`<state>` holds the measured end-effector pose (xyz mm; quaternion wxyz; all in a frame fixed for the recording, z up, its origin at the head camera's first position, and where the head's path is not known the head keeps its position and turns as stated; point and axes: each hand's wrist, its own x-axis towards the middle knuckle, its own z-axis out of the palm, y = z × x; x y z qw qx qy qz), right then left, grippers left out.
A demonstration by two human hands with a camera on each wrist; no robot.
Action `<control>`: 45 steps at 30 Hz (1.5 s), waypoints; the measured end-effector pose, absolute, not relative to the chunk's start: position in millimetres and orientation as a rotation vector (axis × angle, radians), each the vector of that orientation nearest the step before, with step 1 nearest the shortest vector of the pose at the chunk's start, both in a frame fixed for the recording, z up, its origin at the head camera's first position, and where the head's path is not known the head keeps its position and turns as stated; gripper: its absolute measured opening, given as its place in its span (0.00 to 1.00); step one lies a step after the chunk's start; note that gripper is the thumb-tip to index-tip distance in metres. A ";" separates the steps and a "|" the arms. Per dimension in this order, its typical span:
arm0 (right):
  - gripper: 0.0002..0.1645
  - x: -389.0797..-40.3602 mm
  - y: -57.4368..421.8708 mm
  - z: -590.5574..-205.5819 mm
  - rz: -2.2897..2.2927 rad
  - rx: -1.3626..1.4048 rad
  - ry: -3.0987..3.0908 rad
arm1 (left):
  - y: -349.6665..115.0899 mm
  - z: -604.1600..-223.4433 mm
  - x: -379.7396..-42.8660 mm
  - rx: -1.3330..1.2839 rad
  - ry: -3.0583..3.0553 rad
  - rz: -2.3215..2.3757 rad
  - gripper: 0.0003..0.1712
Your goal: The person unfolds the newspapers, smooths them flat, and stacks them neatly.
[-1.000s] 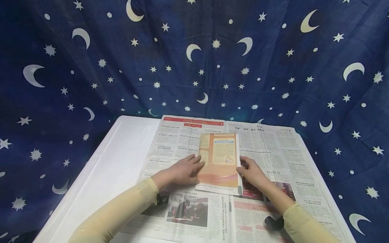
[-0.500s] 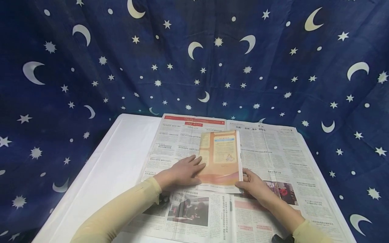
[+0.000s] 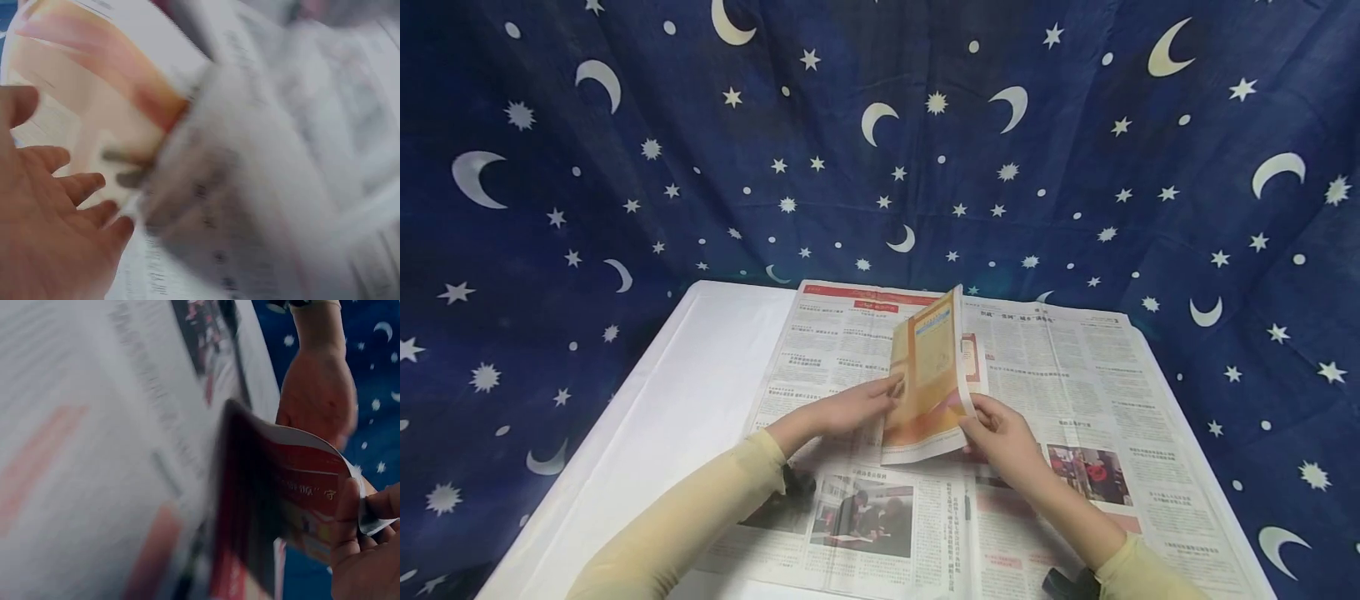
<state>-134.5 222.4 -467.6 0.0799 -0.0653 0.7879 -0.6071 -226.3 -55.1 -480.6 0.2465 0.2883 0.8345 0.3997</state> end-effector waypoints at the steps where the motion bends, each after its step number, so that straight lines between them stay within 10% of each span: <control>1: 0.24 -136.7 217.1 -465.0 -1.822 -0.226 2.374 | -56.2 -474.6 -227.5 0.744 2.197 1.198 0.39; 28: 0.30 -178.3 89.8 -456.8 -1.640 -0.436 2.168 | -128.5 -417.2 -259.8 0.040 1.932 1.765 0.37; 45: 0.30 -176.2 167.5 -481.8 -1.527 -0.330 2.418 | -165.0 -447.7 -265.8 -0.025 2.095 1.627 0.40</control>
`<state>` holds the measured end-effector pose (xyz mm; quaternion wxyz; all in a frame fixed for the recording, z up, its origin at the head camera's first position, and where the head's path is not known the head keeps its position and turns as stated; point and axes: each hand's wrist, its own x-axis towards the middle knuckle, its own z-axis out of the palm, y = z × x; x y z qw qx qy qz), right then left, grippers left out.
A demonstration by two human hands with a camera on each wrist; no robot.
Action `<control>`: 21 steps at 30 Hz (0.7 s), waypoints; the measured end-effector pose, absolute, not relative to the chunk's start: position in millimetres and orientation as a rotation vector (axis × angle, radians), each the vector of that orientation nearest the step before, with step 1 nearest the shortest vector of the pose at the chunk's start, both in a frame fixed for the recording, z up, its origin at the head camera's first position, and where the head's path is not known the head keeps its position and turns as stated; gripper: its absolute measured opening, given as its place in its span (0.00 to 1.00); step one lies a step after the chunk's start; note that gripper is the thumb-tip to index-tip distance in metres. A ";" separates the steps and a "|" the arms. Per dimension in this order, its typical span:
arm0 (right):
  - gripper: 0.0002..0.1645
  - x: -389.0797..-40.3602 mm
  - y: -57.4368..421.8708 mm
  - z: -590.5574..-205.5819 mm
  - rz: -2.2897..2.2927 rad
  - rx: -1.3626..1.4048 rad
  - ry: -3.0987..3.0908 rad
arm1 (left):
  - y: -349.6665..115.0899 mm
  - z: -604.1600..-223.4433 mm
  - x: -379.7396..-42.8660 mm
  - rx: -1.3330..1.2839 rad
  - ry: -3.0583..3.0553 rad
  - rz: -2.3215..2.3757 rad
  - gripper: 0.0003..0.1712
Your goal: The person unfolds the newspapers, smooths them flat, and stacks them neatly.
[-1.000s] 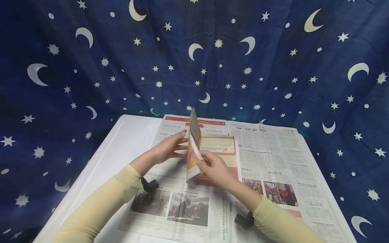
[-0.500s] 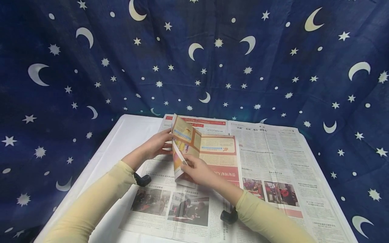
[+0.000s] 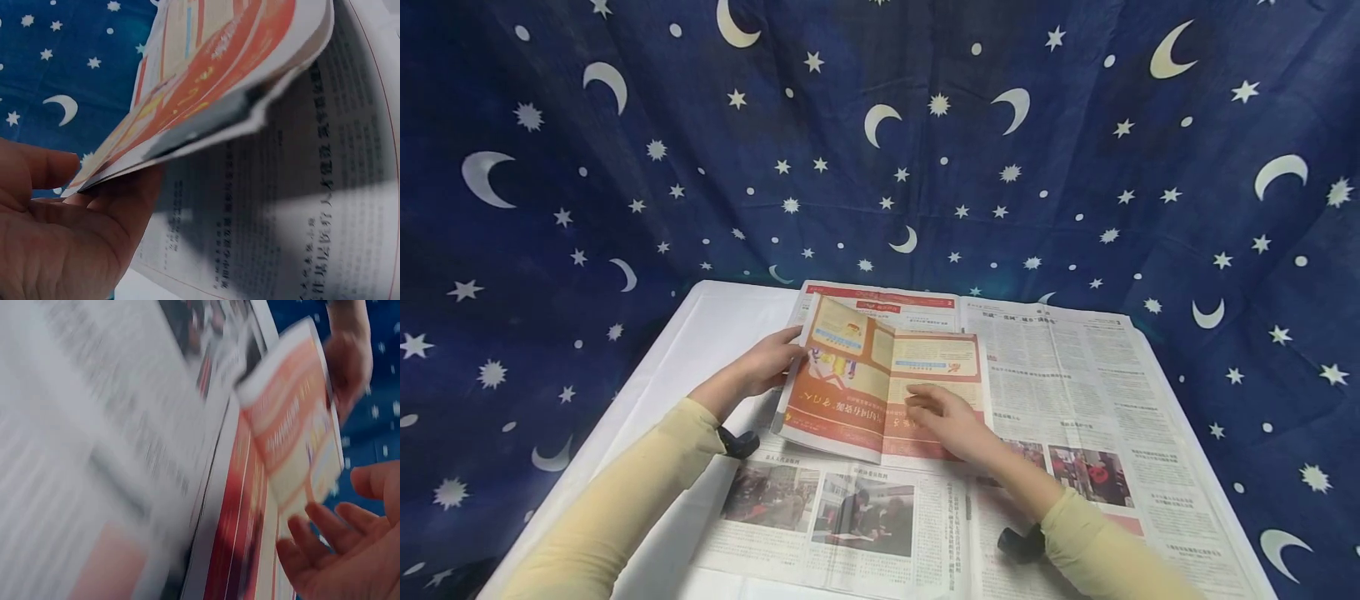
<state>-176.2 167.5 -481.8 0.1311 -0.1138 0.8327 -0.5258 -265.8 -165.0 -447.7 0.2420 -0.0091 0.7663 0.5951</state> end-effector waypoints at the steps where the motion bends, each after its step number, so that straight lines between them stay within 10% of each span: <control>1: 0.31 -177.4 177.3 -481.9 -1.504 -0.287 2.467 | -166.4 -449.5 -266.4 -0.033 2.099 1.616 0.40; 21: 0.49 -191.3 277.3 -494.8 -1.812 0.348 2.180 | -169.3 -482.0 -269.9 -0.099 2.205 1.532 0.39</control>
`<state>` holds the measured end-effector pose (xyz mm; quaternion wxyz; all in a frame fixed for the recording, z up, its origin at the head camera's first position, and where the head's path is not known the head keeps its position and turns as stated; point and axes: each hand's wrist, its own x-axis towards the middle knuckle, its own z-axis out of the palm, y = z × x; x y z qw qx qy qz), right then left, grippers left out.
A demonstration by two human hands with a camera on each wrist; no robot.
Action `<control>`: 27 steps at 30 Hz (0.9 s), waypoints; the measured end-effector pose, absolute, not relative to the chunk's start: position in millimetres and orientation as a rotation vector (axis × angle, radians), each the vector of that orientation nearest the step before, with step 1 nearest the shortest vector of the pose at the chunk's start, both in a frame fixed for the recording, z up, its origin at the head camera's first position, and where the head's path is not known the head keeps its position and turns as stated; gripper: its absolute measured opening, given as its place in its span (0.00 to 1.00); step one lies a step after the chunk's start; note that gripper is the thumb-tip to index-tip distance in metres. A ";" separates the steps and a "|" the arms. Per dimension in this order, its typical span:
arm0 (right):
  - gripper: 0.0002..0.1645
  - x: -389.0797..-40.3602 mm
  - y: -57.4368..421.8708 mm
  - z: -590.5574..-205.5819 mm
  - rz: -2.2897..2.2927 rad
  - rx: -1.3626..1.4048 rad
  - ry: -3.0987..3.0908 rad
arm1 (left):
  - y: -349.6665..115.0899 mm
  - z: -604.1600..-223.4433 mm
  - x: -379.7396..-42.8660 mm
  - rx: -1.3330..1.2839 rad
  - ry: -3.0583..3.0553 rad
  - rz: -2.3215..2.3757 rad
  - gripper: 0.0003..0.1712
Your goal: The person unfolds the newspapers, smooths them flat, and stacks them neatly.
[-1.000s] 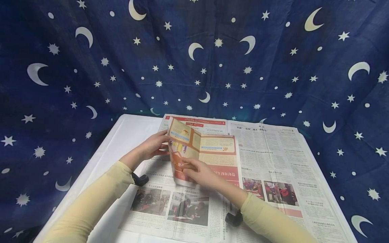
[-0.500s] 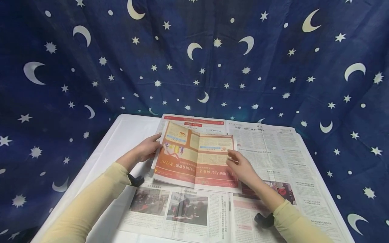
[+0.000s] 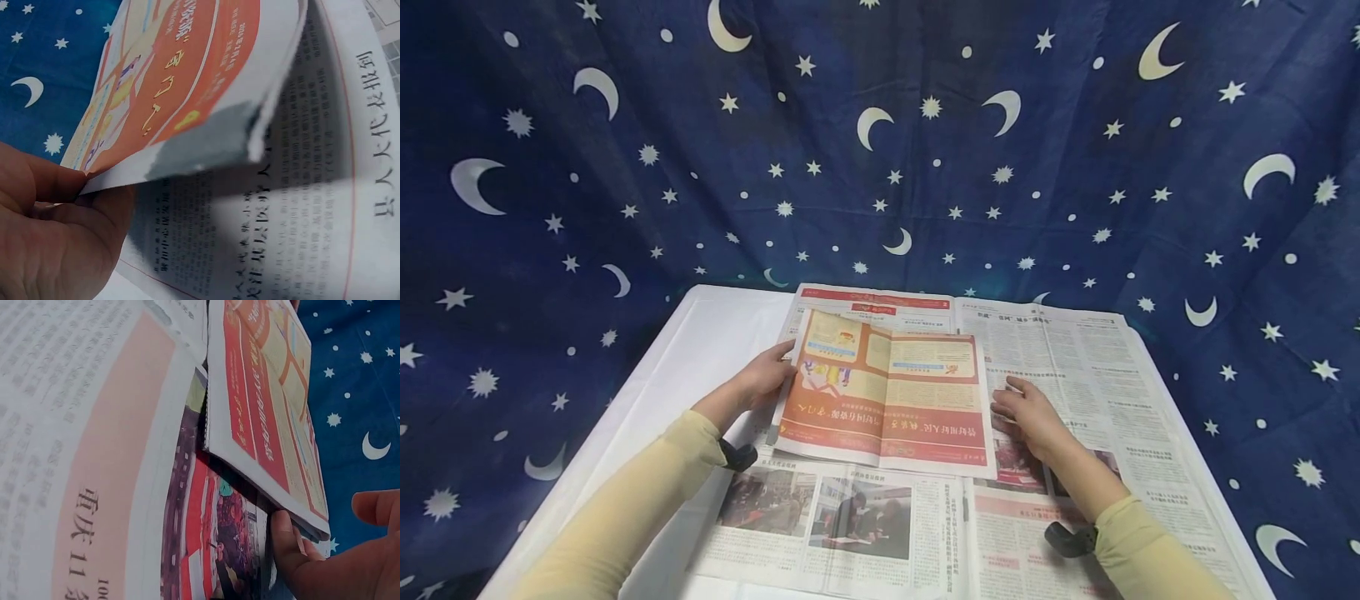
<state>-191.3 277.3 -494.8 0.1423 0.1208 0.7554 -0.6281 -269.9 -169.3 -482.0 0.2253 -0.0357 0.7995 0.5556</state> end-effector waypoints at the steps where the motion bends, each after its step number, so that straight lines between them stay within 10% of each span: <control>1: 0.49 -192.3 277.3 -494.9 -1.836 0.362 2.149 | -168.8 -483.5 -269.8 -0.101 2.219 1.522 0.39; 27: 0.40 -183.3 295.4 -506.7 -1.595 0.298 2.365 | -146.4 -499.9 -246.6 0.063 2.131 1.559 0.39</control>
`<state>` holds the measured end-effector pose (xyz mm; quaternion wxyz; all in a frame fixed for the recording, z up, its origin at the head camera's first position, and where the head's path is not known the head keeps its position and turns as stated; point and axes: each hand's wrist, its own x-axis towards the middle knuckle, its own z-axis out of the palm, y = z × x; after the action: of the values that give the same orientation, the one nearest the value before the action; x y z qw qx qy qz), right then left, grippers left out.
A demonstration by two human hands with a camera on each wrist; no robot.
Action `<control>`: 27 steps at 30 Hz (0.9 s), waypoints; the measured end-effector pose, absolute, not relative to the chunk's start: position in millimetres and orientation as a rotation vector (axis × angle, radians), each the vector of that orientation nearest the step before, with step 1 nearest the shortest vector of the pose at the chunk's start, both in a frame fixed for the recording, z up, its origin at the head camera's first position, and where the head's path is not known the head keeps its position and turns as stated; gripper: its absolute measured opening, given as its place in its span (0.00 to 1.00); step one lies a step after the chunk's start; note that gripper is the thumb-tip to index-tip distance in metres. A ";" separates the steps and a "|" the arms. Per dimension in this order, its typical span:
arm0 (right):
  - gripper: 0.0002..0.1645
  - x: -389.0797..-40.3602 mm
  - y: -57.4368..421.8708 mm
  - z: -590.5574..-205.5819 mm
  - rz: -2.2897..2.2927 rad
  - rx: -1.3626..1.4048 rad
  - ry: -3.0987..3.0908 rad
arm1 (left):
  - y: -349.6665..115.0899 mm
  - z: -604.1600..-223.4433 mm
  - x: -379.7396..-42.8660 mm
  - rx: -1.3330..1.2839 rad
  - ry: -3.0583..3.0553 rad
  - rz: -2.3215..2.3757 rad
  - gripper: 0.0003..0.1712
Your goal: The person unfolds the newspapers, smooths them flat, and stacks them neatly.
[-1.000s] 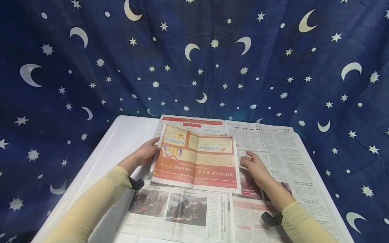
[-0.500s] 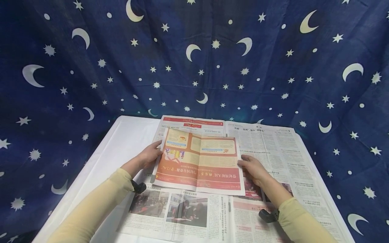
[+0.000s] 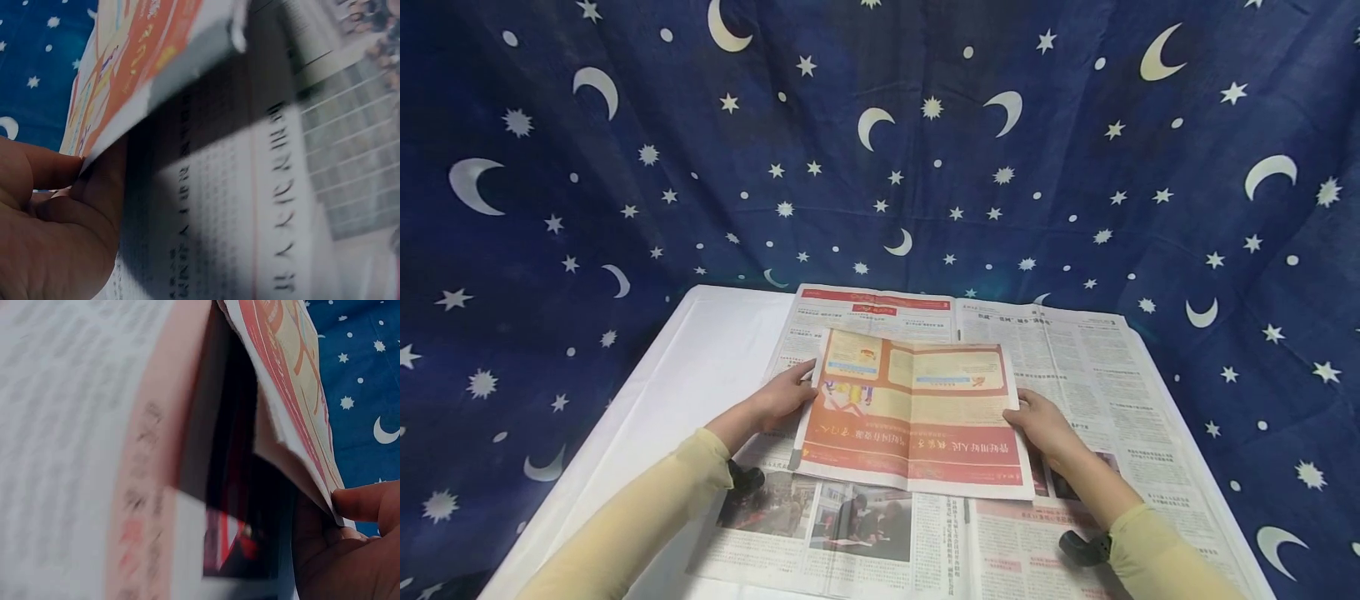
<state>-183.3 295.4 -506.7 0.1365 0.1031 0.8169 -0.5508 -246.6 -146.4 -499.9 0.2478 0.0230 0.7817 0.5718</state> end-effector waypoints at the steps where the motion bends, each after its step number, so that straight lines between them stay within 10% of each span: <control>1: 0.39 -181.0 297.8 -506.2 -1.579 0.288 2.382 | -145.1 -500.7 -245.1 0.076 2.137 1.544 0.40; 27: 0.39 -161.5 308.2 -506.8 -1.568 0.307 2.369 | -123.1 -506.3 -227.3 0.201 2.413 1.287 0.42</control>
<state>-161.5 308.2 -506.8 0.1414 0.1063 0.8207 -0.5433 -227.3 -123.1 -506.3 0.1985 0.0717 0.8625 0.4599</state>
